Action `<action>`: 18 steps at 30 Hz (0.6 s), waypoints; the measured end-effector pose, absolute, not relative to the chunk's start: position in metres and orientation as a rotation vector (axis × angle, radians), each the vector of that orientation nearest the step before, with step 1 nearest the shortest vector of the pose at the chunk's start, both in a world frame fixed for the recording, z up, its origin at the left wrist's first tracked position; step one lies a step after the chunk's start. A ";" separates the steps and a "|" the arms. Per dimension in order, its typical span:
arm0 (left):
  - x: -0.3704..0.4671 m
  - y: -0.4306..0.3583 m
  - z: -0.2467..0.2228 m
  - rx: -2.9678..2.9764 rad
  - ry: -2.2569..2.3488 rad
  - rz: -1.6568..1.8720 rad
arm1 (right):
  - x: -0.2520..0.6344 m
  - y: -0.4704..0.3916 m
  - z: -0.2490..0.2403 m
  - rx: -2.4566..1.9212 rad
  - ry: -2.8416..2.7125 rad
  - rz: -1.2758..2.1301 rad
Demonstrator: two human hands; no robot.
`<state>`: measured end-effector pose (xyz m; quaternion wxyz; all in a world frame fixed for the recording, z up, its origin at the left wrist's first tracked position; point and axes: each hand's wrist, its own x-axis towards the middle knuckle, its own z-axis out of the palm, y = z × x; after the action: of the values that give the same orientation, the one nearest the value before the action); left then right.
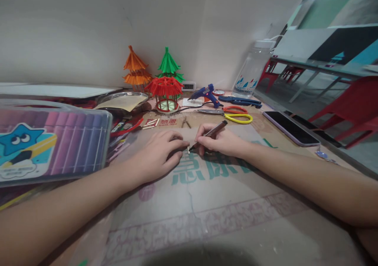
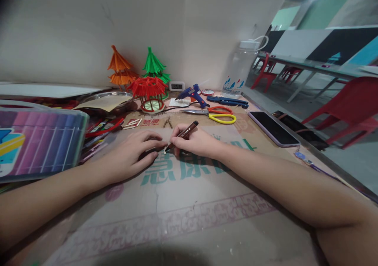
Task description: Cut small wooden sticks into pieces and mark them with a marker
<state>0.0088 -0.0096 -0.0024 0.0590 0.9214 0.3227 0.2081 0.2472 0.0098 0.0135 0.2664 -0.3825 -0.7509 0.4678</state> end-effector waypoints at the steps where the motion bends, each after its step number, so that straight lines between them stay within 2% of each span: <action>1: 0.009 -0.009 -0.003 2.793 0.978 0.630 | 0.247 0.010 0.014 -1.030 -2.028 1.271; 18: 0.008 -0.009 -0.004 2.802 0.976 0.640 | 0.247 0.008 0.014 -0.996 -2.049 1.294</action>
<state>0.0084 -0.0088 -0.0043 0.0530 0.9218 0.3212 0.2105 0.2471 0.0076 0.0136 0.2577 -0.3674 -0.7555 0.4773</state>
